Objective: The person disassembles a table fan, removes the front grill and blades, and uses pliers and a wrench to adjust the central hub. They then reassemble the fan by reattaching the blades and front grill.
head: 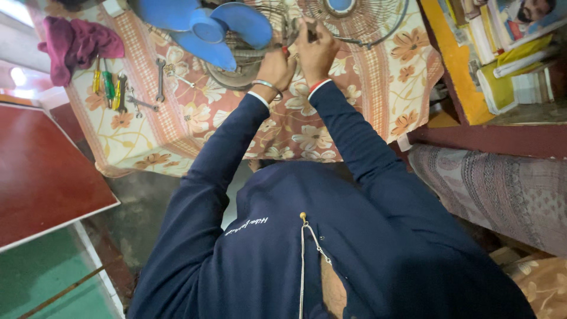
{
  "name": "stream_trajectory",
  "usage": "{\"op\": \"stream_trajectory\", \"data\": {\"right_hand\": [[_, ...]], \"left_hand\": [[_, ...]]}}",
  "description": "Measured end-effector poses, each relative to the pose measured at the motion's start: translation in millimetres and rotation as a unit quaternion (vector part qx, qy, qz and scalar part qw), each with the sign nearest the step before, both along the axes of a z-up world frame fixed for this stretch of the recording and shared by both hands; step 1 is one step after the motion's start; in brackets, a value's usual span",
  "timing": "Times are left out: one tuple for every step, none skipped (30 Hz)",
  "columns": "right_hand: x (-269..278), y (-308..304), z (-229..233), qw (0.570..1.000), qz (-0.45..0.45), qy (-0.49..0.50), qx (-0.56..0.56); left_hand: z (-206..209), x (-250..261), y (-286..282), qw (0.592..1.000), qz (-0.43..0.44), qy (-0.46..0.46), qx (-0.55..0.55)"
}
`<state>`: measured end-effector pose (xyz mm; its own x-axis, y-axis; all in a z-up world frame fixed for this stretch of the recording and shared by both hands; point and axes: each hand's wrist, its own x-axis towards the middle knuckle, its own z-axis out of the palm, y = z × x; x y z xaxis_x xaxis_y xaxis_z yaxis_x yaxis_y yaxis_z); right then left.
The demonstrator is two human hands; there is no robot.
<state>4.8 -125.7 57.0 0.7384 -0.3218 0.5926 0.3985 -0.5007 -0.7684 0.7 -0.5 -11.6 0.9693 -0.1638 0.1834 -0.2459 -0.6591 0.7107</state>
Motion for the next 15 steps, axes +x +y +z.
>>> {"op": "stream_trajectory", "data": {"right_hand": [[0, -1, -1, 1.000, 0.000, -0.007, -0.001], [0, -1, -3, 1.000, -0.001, -0.014, -0.002], [-1, -1, -4, 1.000, 0.008, 0.001, 0.006], [-1, -1, -7, 1.000, 0.016, 0.015, 0.014], [0, -3, -8, 0.999, 0.024, 0.029, 0.021], [1, -4, -10, 1.000, 0.011, 0.015, 0.001], [2, -4, -13, 1.000, -0.003, 0.000, -0.018], [2, -4, -16, 0.999, -0.017, -0.015, -0.037], [2, -3, -19, 0.998, -0.032, -0.011, -0.047], [3, -2, -22, 0.997, -0.047, -0.008, -0.057], [4, -1, -25, 0.996, -0.063, -0.006, -0.066], [6, -1, -27, 0.996, -0.066, -0.012, -0.065], [7, -1, -30, 0.995, -0.068, -0.018, -0.065], [9, -1, -32, 0.995, -0.071, -0.024, -0.064], [8, -1, -35, 0.994, -0.075, -0.041, -0.072]], "left_hand": [[-4, 2, -2, 1.000, -0.001, -0.005, 0.000], [-8, 3, -3, 1.000, -0.002, -0.010, 0.000], [-12, 4, -4, 1.000, -0.001, 0.002, -0.016], [-16, 5, -5, 0.999, 0.001, 0.013, -0.033], [-18, 7, -6, 0.998, 0.001, 0.024, -0.050], [-20, 10, -7, 0.998, 0.003, 0.035, -0.055], [-22, 11, -8, 0.997, 0.004, 0.046, -0.060], [-23, 11, -8, 0.996, 0.005, 0.058, -0.065], [-24, 10, -7, 0.997, -0.011, 0.039, -0.065], [-24, 9, -6, 0.997, -0.026, 0.020, -0.064], [-25, 9, -5, 0.997, -0.042, 0.001, -0.064], [-26, 9, -4, 0.995, -0.027, 0.055, -0.077], [-28, 10, -5, 0.990, -0.011, 0.109, -0.089], [-30, 11, -6, 0.981, 0.004, 0.163, -0.101], [-34, 10, -7, 0.991, -0.014, 0.116, -0.068]]}}
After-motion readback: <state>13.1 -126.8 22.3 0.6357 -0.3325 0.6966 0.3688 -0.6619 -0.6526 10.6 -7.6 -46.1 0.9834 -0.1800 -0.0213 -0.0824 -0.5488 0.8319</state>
